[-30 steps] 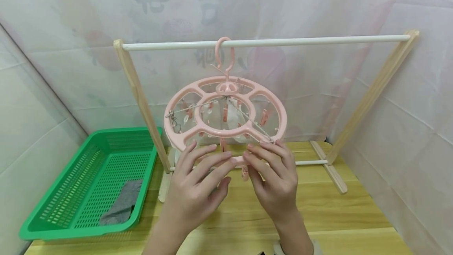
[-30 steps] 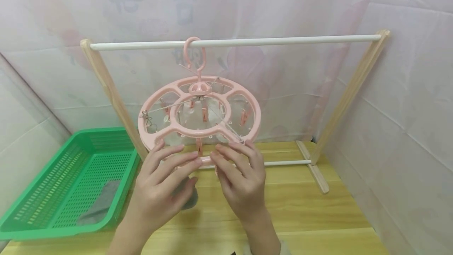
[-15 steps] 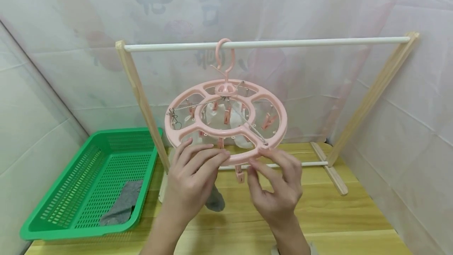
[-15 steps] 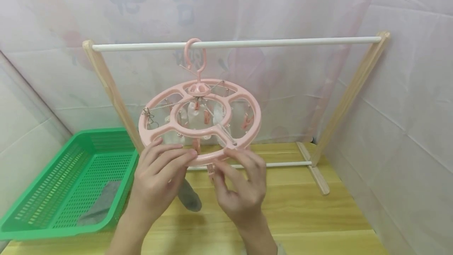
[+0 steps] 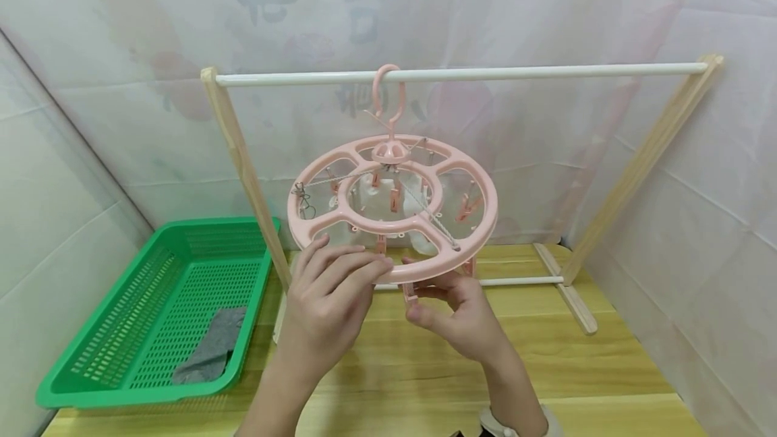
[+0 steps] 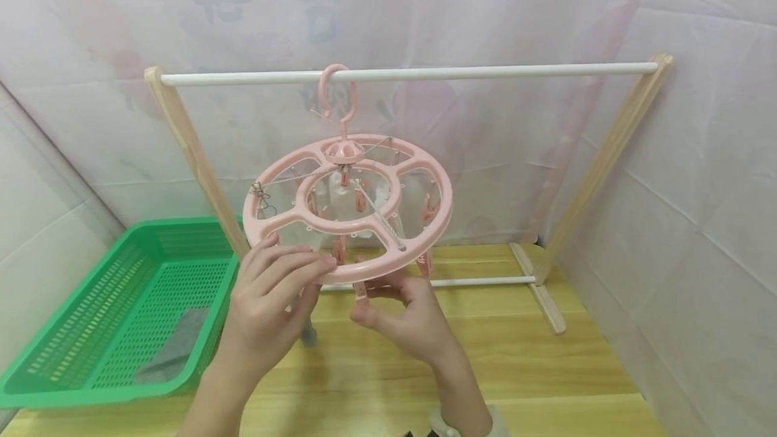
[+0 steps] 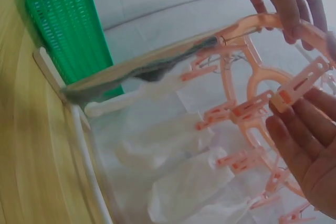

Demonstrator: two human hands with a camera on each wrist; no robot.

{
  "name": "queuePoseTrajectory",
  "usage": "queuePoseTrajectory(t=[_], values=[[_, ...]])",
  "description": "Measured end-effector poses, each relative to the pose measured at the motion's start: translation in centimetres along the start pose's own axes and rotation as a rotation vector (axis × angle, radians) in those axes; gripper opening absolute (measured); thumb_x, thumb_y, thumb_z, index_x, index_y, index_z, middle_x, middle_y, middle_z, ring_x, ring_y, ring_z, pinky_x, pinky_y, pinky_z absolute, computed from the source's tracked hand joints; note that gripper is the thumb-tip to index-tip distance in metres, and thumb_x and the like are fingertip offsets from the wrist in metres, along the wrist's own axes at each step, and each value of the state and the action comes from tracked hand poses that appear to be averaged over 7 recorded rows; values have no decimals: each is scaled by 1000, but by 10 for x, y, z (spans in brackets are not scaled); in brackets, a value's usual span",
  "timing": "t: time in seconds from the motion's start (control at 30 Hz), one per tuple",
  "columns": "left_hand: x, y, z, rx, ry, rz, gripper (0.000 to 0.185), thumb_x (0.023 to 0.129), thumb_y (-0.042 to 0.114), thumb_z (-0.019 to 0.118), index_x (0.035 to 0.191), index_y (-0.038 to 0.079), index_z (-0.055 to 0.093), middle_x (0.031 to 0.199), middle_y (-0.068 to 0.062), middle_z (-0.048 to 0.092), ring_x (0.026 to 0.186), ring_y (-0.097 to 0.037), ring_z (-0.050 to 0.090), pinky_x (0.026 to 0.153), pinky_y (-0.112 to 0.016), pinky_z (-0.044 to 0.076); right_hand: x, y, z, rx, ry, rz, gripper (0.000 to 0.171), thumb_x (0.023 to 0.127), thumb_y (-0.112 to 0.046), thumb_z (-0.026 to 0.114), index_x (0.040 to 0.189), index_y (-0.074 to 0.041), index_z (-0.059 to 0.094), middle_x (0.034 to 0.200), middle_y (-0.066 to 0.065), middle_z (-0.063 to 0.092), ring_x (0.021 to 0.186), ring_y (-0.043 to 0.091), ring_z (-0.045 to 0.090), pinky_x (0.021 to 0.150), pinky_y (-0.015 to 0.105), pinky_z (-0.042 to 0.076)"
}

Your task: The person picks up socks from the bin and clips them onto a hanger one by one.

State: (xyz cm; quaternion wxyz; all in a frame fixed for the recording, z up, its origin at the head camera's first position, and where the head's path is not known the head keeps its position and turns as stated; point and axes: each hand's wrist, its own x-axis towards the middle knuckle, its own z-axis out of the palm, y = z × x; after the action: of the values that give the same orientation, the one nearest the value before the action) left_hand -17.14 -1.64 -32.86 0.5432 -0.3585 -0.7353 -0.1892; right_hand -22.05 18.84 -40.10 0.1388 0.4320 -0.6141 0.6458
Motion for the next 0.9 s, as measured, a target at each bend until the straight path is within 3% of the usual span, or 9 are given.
queuePoseTrajectory(t=[0.23,0.43,0.63,0.8,0.9], values=[[-2,-2,-1,1,-12,0,23,100,10,55,107,16,76,100,2,75,99,-24,67,102,-57,42,0,-2,5,-44,19,15,29,82,9,75,109,1,69,96,15,72,89,17,71,82,35,60],[-3,-2,-3,-9,-24,17,21,99,13,57,108,15,76,105,0,74,103,-27,66,104,-58,41,-1,-3,5,-67,56,36,27,80,10,76,105,2,70,91,15,72,86,16,72,79,34,60],[-6,-7,-18,4,-3,13,20,97,18,60,110,12,74,115,-9,70,107,-33,63,101,-62,42,-1,-4,6,-65,59,48,25,80,10,77,103,2,72,92,16,72,87,17,72,79,33,60],[-26,-27,-42,70,25,-53,24,94,20,62,109,6,75,111,-12,71,101,-35,64,108,-47,42,-1,-4,6,-64,64,49,25,80,11,75,104,2,71,93,19,71,88,16,71,80,32,60],[-45,-45,-61,143,-39,-158,28,93,22,61,113,6,74,111,-11,72,101,-35,63,104,-34,44,-1,-5,5,-75,65,45,25,80,11,74,103,3,71,93,16,71,88,16,71,80,32,60]])
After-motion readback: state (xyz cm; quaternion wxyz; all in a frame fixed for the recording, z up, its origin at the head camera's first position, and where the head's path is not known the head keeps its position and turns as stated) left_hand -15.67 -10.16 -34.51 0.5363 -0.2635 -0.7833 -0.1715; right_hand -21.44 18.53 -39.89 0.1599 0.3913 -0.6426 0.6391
